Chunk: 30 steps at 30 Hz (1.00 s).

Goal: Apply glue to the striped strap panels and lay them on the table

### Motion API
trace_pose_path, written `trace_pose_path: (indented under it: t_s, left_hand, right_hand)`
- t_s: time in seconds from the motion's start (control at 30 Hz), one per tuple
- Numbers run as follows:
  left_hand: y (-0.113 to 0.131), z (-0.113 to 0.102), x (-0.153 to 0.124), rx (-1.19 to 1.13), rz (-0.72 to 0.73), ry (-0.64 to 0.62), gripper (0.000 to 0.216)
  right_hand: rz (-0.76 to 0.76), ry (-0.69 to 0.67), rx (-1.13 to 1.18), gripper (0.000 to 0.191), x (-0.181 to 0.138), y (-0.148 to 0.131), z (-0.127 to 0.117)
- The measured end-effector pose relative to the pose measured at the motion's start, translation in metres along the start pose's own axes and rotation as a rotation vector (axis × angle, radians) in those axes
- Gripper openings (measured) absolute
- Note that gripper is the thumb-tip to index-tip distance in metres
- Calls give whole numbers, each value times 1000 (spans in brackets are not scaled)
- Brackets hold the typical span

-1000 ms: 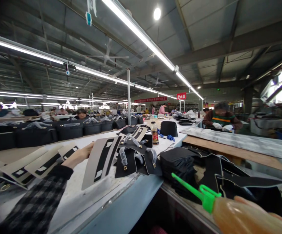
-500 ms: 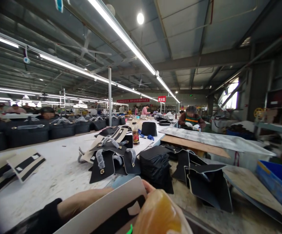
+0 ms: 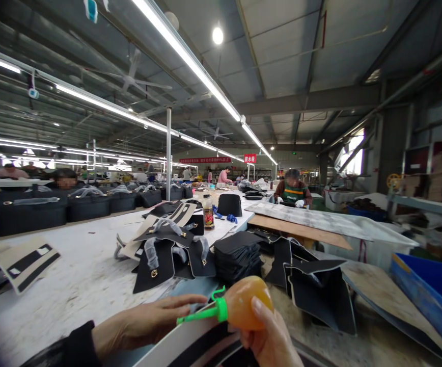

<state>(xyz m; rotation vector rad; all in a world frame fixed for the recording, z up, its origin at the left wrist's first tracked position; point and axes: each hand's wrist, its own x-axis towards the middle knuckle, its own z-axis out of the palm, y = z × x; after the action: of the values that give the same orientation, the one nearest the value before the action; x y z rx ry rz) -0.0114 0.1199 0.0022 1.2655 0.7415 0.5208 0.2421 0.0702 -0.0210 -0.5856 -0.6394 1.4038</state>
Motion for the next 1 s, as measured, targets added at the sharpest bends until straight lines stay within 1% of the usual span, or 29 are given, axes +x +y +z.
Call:
trace_pose_path:
  t_s: [0.1,0.17,0.23,0.27,0.3,0.37,0.43,0.47,0.57,0.67,0.7,0.77,0.87,0.93,1.0]
  left_hand:
    - [9,-1,-11,-73,87,-163,69]
    - [13,-2,-15,-88,128,-277,85]
    - [14,-3,-16,-57,154,-338,99]
    - [15,-2,-16,0,153,-311,99]
    - [14,0,-16,71,143,-242,93]
    - [13,7,-15,188,104,-54,74]
    - [12,17,-15,208,80,84,61]
    - [10,21,-15,169,71,107,61]
    - [7,33,-13,10,34,119,66]
    - [2,42,-9,-239,28,140,68]
    - [1,46,-8,-325,39,154,65]
    - [-2,53,-7,-449,63,186,57]
    - [-5,64,-10,-524,65,214,49]
    - [-6,71,-14,-578,67,172,48]
    - [-5,79,-17,-608,121,89,41]
  right_hand:
    - [-66,46,66,48,11,-7,-11]
    - [-122,76,103,49,16,-11,-17]
    - [-160,104,129,52,21,-15,-23]
    - [-177,116,140,53,23,-17,-25]
    - [-190,124,147,52,24,-18,-26]
    - [-208,122,152,48,24,-20,-28]
    - [-217,109,143,47,22,-21,-28]
    - [-220,102,136,48,21,-21,-28]
    - [-258,87,117,50,20,-22,-28]
    - [-340,88,105,45,17,-23,-26]
    - [-371,102,100,44,15,-24,-24]
    - [-428,143,83,50,8,-23,-20]
    - [-572,162,-50,60,-5,-21,-16]
    - [-702,126,-157,63,-10,-18,-19]
    - [-788,87,-256,63,-8,-14,-28]
